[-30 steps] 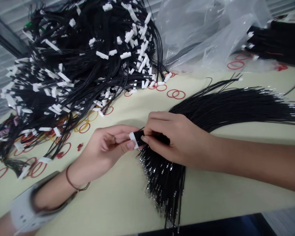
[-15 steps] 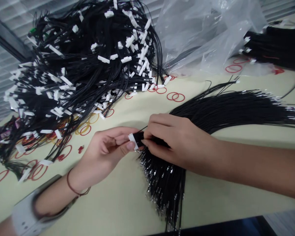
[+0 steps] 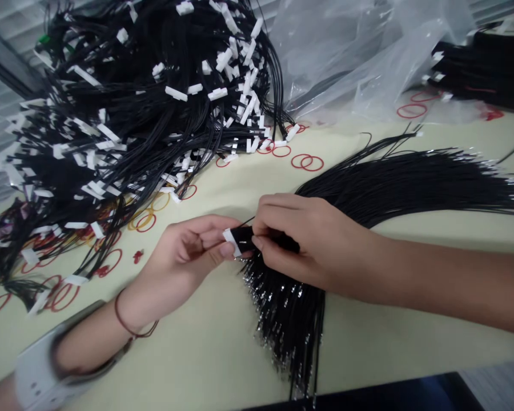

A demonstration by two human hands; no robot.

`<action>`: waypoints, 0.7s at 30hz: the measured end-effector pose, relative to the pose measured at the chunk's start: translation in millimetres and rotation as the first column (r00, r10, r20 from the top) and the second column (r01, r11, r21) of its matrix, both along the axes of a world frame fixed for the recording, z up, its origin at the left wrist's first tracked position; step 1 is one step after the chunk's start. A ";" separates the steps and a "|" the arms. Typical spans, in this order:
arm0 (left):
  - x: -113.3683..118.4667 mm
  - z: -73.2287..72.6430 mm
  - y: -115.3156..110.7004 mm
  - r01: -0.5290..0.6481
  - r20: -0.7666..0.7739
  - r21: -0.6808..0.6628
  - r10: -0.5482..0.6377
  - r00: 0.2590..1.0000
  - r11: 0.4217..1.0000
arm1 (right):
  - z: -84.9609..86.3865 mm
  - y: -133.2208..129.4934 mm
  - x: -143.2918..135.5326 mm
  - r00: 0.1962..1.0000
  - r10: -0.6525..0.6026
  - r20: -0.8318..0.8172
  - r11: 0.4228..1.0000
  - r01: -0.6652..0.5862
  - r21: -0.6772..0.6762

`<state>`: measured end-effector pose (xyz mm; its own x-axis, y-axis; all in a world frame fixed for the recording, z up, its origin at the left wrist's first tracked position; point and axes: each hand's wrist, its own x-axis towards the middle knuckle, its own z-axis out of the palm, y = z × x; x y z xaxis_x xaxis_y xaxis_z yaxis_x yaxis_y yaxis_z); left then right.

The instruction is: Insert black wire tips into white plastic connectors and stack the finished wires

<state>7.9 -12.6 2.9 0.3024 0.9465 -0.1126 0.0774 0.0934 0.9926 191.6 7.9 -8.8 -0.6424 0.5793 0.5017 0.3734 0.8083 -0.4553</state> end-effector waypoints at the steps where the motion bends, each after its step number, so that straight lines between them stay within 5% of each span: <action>1: -0.8 -0.4 0.5 0.010 0.007 -0.014 -0.009 1.000 1.000 | 0.6 0.6 0.4 1.000 0.003 -0.003 1.000 -0.003 -0.021; 21: 1.7 3.1 -1.5 -0.007 -0.056 -0.053 0.004 0.998 0.999 | 3.9 3.5 1.0 0.998 0.011 0.060 1.000 -0.010 -0.017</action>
<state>9.6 -14.1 6.0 0.2895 0.9403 -0.1790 0.1321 0.1460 0.9804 192.6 11.4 -4.9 -0.6774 0.5801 0.4523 0.3918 0.8050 -0.4456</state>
